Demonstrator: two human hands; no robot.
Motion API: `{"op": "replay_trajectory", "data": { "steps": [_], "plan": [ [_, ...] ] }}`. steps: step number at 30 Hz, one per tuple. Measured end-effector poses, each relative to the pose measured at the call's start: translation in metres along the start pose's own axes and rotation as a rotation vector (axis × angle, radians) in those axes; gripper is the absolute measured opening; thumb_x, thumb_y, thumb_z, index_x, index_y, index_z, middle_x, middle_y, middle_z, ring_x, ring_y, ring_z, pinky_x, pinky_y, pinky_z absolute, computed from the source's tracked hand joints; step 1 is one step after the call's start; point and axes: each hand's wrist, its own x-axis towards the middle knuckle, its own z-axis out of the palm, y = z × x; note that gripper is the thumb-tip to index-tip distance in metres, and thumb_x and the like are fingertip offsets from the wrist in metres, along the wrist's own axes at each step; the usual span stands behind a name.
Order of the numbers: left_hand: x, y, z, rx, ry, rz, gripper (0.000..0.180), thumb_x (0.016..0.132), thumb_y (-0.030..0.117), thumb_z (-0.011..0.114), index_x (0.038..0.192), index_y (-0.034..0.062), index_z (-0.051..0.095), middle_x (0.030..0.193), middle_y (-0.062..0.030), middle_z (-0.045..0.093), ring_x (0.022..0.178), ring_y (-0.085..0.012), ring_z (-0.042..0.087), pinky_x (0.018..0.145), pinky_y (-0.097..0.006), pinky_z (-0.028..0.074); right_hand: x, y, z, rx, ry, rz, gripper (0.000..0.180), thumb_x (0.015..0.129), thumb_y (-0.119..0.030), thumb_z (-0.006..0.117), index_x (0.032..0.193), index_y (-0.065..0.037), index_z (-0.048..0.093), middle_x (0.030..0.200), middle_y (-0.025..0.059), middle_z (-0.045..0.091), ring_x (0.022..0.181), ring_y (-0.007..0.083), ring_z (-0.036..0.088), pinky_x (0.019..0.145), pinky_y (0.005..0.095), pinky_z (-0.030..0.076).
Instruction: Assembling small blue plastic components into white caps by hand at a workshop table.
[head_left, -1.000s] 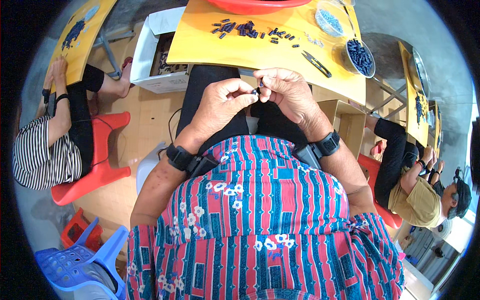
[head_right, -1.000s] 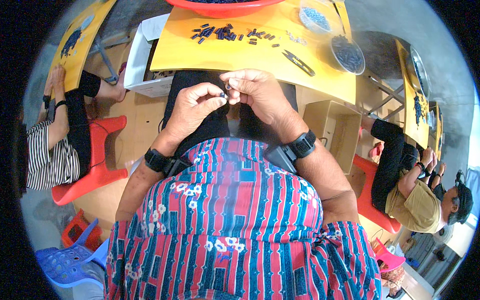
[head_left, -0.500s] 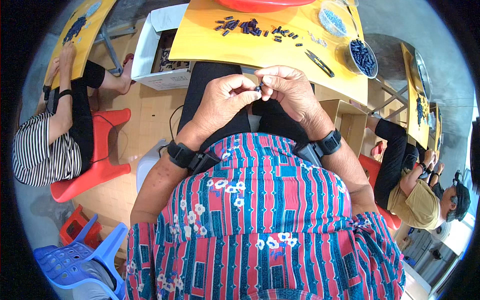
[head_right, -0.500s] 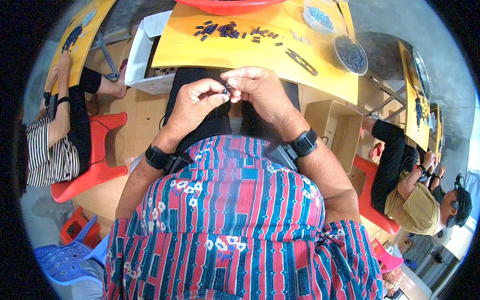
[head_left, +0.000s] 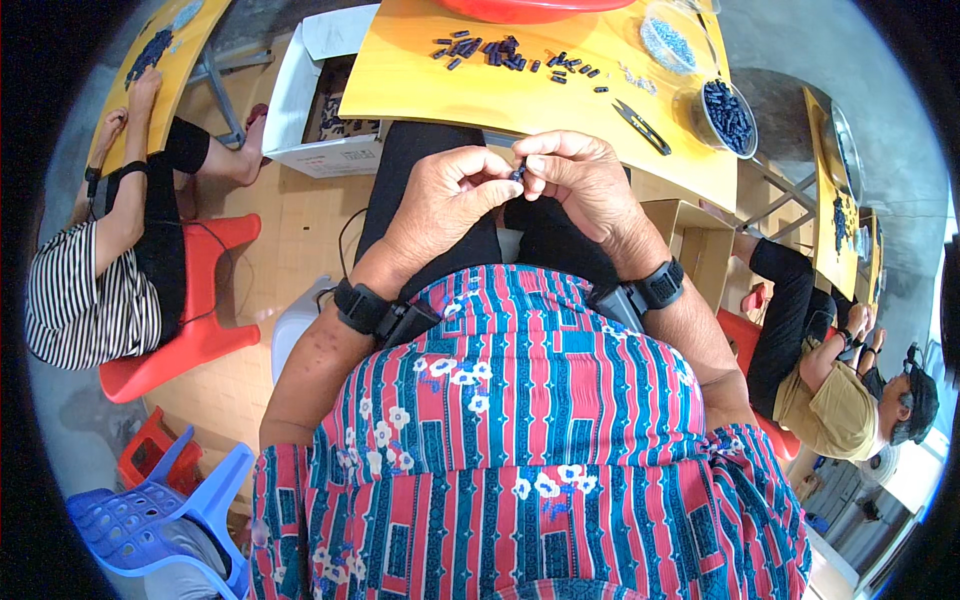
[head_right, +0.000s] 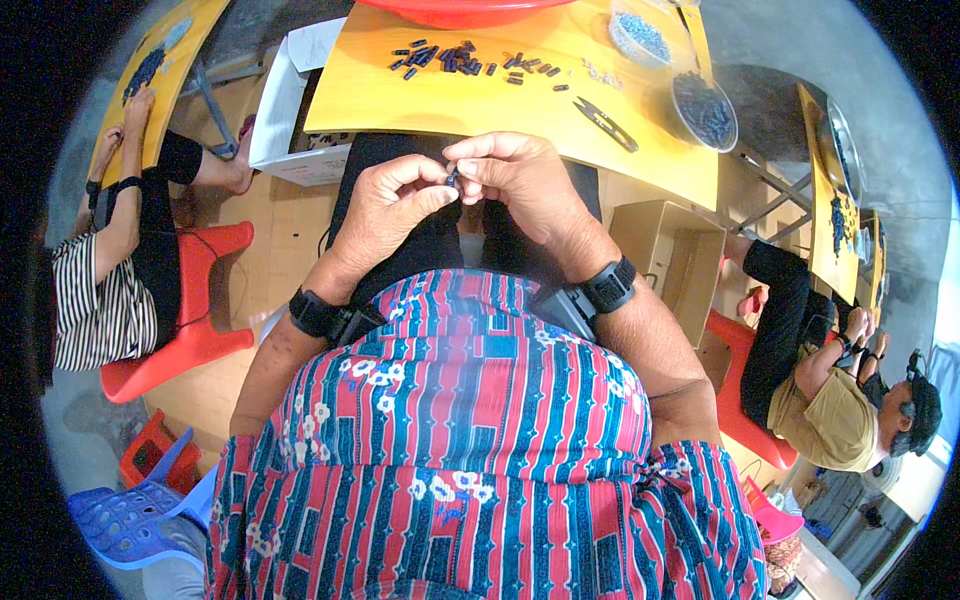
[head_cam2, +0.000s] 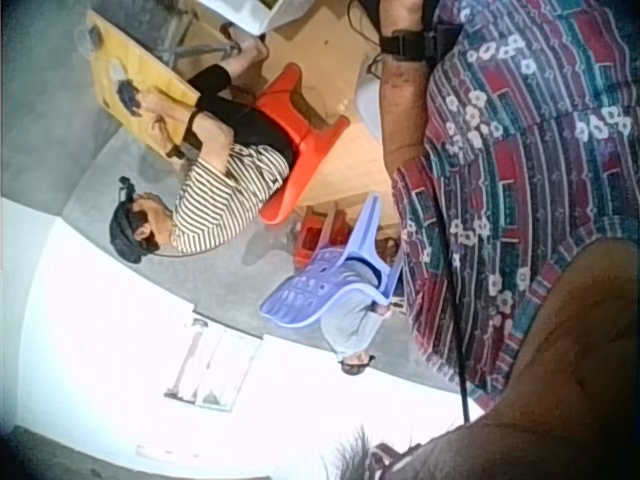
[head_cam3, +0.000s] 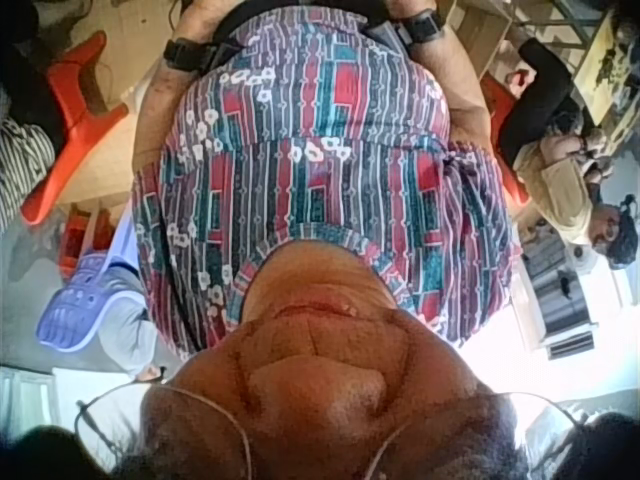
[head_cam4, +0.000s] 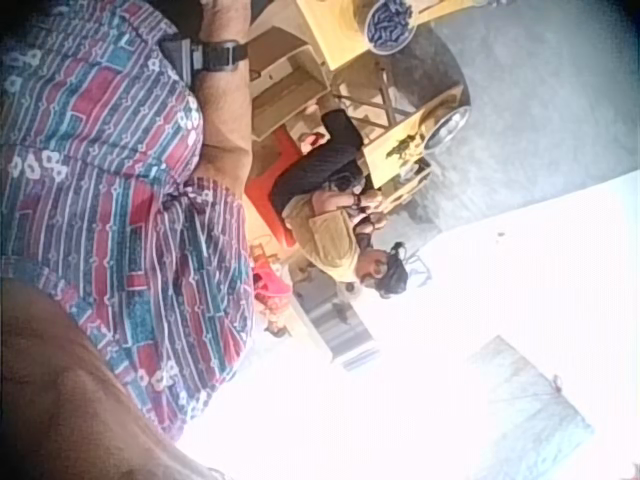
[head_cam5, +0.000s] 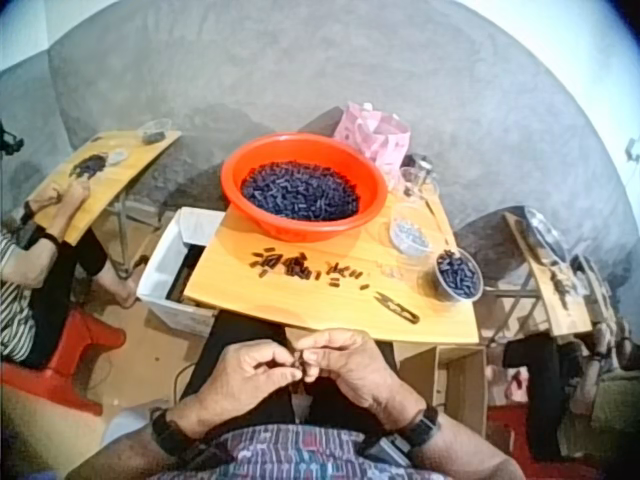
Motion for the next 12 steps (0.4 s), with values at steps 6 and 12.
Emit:
{"op": "replay_trajectory", "data": {
  "steps": [6, 12],
  "plan": [
    [0.0008, -0.0012, -0.0003, 0.068, 0.009, 0.013, 0.009, 0.083, 0.006, 0.069, 0.085, -0.0012, 0.064, 0.077, -0.0028, 0.064, 0.070, -0.0064, 0.059, 0.063, -0.022, 0.048, 0.0003, 0.0014, -0.0029, 0.011, -0.010, -0.007, 0.018, 0.087, -0.003, 0.062, 0.104, 0.003, 0.066, 0.085, 0.0087, 0.067, 0.069, 0.0129, 0.061, 0.067, 0.0252, 0.054],
    [0.0008, 0.0006, -0.0019, 0.080, 0.000, -0.006, 0.010, 0.083, 0.008, 0.070, 0.086, -0.0001, 0.065, 0.077, -0.0032, 0.065, 0.071, -0.0067, 0.059, 0.063, -0.023, 0.049, 0.0008, 0.0021, -0.0029, 0.014, -0.002, -0.008, 0.019, 0.087, -0.001, 0.062, 0.105, 0.002, 0.066, 0.087, 0.0087, 0.067, 0.070, 0.0134, 0.062, 0.068, 0.0256, 0.054]
  ]
}}
